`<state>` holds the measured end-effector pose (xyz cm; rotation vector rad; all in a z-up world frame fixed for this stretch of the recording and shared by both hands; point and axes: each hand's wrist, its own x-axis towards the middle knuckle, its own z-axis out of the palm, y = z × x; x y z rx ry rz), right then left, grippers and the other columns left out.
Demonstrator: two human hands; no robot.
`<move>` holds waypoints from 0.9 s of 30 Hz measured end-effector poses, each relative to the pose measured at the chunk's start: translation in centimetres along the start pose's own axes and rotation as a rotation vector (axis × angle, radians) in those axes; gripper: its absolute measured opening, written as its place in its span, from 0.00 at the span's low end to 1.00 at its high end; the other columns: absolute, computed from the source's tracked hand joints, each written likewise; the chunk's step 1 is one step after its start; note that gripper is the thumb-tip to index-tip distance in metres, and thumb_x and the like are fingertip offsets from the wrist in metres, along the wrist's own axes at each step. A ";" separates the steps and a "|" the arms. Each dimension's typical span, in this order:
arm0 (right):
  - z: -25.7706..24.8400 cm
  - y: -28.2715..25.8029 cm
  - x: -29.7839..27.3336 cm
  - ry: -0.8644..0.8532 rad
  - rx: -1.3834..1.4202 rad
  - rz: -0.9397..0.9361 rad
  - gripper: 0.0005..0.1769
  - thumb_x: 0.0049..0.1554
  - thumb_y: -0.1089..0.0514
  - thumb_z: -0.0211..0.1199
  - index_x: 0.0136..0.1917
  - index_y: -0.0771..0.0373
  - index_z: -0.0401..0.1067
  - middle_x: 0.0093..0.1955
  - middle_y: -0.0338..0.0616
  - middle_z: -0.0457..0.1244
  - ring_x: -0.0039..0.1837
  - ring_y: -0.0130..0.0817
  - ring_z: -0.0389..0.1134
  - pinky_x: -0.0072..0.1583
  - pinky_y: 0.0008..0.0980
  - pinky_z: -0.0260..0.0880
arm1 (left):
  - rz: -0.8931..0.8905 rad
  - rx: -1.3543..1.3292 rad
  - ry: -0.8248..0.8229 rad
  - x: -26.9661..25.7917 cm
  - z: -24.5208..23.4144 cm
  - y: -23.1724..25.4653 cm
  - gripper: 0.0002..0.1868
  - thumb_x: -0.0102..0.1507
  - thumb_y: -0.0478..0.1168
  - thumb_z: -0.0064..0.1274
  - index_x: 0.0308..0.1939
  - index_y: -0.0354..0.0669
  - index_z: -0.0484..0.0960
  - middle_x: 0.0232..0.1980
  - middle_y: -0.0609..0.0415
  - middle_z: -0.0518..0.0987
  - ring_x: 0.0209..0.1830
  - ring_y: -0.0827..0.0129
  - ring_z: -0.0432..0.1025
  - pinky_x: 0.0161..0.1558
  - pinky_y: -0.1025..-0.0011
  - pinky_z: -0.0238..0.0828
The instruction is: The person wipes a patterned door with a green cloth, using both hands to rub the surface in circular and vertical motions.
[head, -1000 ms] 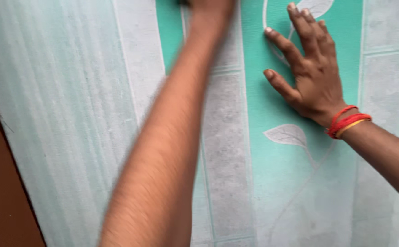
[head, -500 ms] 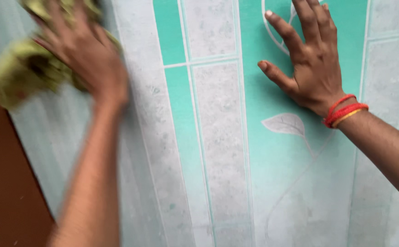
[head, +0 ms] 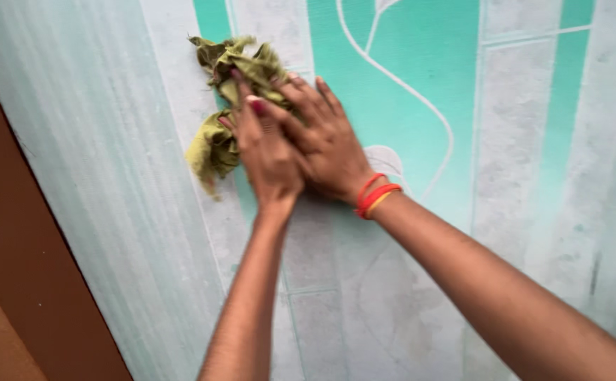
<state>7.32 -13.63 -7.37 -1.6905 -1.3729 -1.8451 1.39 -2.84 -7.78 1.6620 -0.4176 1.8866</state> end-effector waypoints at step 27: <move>4.9 -5.7 8.3 0.053 -0.019 -0.022 0.39 0.63 0.33 0.59 0.80 0.52 0.62 0.84 0.45 0.45 0.84 0.57 0.41 0.81 0.70 0.30 | -0.075 0.287 0.185 -2.4 -6.5 -7.5 0.38 0.76 0.59 0.28 0.79 0.32 0.61 0.84 0.46 0.58 0.85 0.53 0.52 0.85 0.53 0.47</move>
